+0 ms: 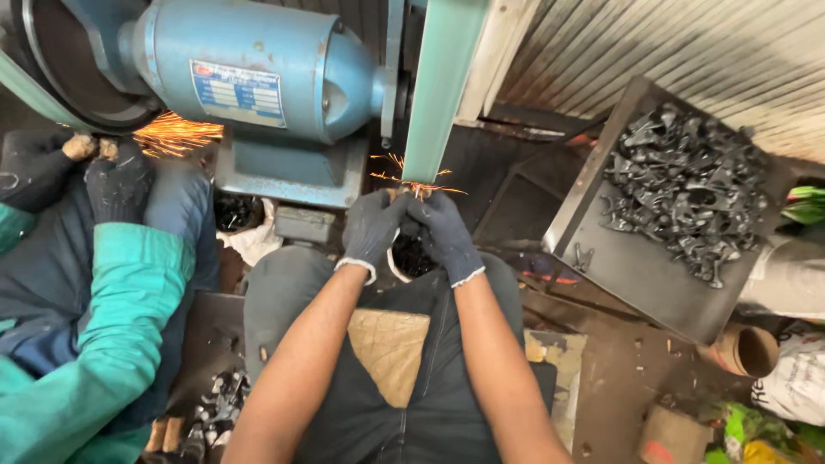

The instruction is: The person sits on the floor at a bench grinder and grinds small dark metal castings one at a time, holding each piece against the spinning wheel with both gloved hands until sparks fly, then places finished pieces on a tray of similar castings and picks up the next piece.

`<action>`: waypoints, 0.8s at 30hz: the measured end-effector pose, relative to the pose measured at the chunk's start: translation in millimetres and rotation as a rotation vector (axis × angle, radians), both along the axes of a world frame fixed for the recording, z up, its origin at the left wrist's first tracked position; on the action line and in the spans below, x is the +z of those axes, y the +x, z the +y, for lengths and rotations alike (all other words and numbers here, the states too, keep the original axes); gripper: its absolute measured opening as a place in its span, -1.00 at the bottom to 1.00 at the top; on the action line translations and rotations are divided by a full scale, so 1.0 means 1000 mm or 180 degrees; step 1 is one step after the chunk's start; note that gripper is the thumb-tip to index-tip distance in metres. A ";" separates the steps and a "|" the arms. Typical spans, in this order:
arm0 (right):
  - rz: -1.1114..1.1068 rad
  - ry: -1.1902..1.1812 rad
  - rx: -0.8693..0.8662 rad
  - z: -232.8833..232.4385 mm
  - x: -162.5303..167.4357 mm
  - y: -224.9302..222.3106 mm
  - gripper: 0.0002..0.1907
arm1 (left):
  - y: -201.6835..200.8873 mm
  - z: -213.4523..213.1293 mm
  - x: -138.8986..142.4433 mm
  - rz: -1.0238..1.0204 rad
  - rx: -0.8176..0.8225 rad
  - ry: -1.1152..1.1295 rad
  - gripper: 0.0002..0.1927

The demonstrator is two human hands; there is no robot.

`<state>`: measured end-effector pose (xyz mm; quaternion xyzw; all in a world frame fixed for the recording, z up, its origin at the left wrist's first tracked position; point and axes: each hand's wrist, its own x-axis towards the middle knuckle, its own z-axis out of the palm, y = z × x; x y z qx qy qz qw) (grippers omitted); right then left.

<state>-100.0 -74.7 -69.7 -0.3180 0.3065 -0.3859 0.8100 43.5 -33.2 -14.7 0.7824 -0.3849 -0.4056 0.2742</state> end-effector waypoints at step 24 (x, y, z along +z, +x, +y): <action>0.1382 -0.0980 -0.0241 -0.012 -0.029 0.006 -0.74 | -0.015 -0.004 -0.065 0.0601 0.0032 -0.1186 -0.65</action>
